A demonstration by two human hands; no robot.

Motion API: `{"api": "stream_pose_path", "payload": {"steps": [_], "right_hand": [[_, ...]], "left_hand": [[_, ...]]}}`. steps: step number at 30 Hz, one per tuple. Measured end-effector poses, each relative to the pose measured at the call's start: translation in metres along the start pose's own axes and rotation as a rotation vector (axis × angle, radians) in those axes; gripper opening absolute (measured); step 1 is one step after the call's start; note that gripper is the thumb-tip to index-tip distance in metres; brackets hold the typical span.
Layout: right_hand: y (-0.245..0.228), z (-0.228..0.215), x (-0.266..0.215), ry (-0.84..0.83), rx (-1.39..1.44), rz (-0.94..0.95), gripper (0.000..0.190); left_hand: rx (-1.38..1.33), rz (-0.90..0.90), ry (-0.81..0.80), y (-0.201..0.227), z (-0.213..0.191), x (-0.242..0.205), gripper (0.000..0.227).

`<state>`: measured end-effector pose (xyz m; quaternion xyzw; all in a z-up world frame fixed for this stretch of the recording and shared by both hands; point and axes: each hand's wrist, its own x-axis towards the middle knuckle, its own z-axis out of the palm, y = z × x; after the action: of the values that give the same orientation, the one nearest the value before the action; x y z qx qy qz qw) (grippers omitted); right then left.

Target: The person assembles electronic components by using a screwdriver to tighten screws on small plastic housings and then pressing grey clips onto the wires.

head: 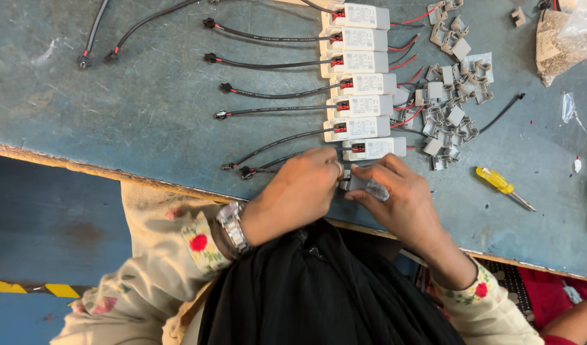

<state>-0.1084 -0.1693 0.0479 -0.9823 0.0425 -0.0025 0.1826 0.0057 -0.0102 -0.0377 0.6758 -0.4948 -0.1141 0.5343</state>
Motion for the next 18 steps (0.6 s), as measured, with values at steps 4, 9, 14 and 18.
{"api": "stream_pose_path", "payload": {"steps": [4,9,14,18], "right_hand": [[0.001,-0.006,0.004,-0.067,-0.07,0.032,0.037],[-0.003,-0.007,0.005,-0.083,-0.099,0.075,0.035],[-0.003,-0.002,0.001,-0.032,-0.093,0.043,0.036],[0.0,0.001,-0.004,-0.013,-0.107,0.046,0.035]], "left_hand": [[-0.079,-0.174,-0.38,-0.012,-0.01,0.036,0.022],[-0.456,-0.655,-0.763,-0.016,-0.014,0.077,0.027],[-0.459,-0.636,-0.703,-0.014,-0.011,0.07,0.026],[-0.445,-0.623,-0.664,-0.012,-0.013,0.062,0.031]]}}
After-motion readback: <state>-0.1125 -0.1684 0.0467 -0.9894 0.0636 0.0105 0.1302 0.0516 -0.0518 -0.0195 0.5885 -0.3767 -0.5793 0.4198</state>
